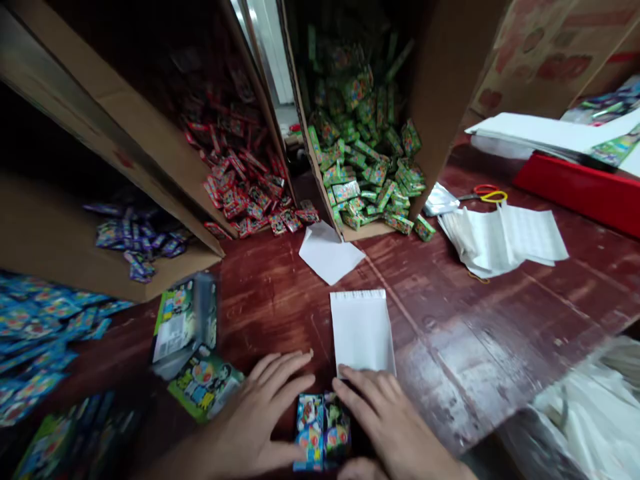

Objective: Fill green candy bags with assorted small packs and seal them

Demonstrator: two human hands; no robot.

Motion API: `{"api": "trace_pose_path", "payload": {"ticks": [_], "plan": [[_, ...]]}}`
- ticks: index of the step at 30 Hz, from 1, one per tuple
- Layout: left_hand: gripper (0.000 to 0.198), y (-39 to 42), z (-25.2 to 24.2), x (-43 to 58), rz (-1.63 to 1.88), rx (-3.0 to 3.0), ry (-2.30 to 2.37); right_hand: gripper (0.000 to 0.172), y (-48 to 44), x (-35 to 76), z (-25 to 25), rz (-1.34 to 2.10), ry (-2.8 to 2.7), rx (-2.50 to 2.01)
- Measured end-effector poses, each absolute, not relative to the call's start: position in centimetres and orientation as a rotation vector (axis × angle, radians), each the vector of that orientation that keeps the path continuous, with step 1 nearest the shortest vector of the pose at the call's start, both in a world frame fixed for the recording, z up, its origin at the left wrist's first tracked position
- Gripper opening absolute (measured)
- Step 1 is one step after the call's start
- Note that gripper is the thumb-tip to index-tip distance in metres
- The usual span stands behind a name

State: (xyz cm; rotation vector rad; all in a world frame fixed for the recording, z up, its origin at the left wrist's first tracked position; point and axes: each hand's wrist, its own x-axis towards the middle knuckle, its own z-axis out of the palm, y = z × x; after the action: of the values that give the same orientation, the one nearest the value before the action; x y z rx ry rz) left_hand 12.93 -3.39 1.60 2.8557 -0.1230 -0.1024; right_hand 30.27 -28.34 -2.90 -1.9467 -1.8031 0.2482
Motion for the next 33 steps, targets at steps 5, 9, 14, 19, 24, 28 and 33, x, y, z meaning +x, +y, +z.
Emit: {"api": "trace_pose_path", "payload": {"ticks": [5,9,14,19,24,28,33], "plan": [[0.038,8.2,4.4,25.0,0.126,3.155,0.109,0.061,-24.6,41.8,-2.0,-0.276,-1.379,-2.169],[0.043,16.8,4.0,34.8,0.186,3.198,0.388,0.051,-18.8,51.1,-2.4,-0.368,-1.070,-2.324],[0.076,19.9,0.4,41.2,0.380,3.050,0.810,0.054,-13.6,58.3,-4.1,-0.549,-0.601,-2.496],[0.077,19.4,-1.6,40.8,0.506,2.954,0.973,0.030,-14.2,59.5,-4.5,-0.503,-0.592,-2.500],[0.078,15.2,0.2,35.0,0.732,2.664,0.461,0.033,-22.8,52.7,-3.0,-0.405,-0.836,-2.418],[0.075,6.8,2.3,28.9,0.556,2.245,0.138,0.029,-31.4,44.2,-3.4,-0.176,-1.228,-2.519],[0.078,-3.4,4.3,23.3,0.361,1.994,-0.004,0.076,-35.3,37.7,-3.1,0.221,-1.329,-2.495]]}}
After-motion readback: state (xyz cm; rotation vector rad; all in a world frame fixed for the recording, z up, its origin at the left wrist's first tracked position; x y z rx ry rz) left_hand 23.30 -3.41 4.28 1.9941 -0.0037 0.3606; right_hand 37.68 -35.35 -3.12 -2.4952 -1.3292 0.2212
